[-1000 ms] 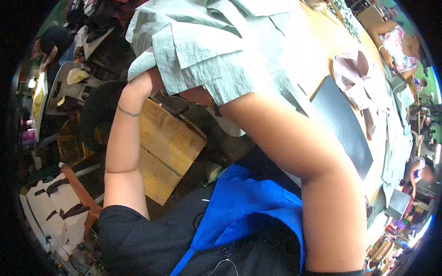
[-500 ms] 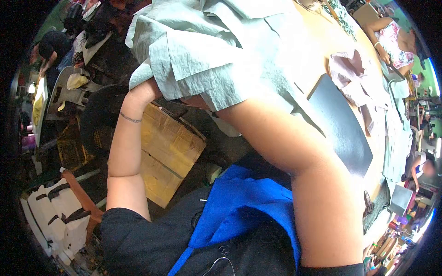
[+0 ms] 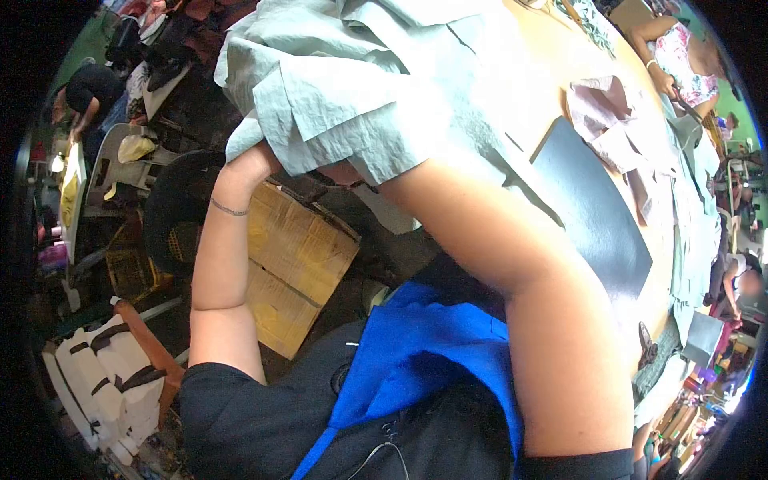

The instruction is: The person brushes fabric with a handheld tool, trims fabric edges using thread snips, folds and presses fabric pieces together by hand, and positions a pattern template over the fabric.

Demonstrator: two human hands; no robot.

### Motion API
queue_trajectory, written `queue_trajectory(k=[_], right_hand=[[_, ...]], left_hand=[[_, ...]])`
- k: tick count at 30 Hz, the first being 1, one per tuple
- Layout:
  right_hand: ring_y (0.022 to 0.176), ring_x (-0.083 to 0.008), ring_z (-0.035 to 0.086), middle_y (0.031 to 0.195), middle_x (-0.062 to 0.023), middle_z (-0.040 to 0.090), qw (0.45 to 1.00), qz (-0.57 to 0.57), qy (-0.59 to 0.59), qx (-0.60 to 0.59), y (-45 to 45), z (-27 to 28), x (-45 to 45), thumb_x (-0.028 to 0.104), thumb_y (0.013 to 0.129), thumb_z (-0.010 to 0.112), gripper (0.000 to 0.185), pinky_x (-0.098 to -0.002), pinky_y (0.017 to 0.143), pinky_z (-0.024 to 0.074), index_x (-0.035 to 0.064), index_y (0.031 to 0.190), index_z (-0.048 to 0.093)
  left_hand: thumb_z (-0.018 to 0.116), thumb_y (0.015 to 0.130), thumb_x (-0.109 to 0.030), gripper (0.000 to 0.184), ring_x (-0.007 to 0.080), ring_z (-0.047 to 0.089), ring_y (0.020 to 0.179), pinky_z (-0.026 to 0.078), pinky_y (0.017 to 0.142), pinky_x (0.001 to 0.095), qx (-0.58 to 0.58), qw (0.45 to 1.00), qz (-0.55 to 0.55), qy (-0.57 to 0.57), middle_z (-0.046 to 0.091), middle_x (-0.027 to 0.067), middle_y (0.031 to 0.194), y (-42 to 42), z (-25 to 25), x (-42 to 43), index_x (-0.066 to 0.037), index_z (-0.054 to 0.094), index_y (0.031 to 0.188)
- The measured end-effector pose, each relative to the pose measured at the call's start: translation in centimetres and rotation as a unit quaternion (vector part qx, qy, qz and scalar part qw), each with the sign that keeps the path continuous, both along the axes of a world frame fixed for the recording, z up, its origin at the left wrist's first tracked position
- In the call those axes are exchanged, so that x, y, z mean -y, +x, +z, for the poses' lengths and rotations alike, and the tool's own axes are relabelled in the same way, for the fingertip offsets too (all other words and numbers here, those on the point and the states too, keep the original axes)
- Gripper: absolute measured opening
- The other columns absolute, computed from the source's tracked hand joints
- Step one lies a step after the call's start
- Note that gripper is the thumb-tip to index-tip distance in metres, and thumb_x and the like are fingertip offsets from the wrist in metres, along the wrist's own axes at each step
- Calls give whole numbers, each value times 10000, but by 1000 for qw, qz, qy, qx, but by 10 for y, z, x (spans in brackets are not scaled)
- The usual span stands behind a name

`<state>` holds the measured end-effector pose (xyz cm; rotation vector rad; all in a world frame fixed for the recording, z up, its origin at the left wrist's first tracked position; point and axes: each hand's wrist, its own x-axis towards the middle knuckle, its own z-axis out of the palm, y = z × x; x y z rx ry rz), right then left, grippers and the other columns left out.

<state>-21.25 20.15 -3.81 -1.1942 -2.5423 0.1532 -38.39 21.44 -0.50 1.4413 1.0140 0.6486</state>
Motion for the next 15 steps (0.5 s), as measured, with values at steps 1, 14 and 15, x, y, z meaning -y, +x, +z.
queue_trajectory(k=[1,14,15], right_hand=[[857,-313,680,954,-145,691,1000,0,-1,-3,0,1,-1,230,842,609,302,-425,791,538,34,1070,640],[829,-341,683,913,-163,699,991,-7,-50,-124,73,37,85,222,813,635,308,-437,748,544,20,1046,647],[827,-344,683,910,-165,699,990,-11,-58,-127,80,38,98,221,811,637,309,-438,744,545,19,1044,647]], left_hand=[[580,968,-128,507,221,492,1258,424,1061,333,-82,993,-24,76,482,124,1438,0,2,2,-16,399,1428],[464,1022,-293,551,258,379,1348,311,1143,407,-159,957,-48,238,347,102,1527,-3,-32,34,-116,282,1511],[458,1022,-315,567,260,351,1368,285,1155,402,-193,935,-76,289,329,101,1539,-1,-37,32,-117,271,1519]])
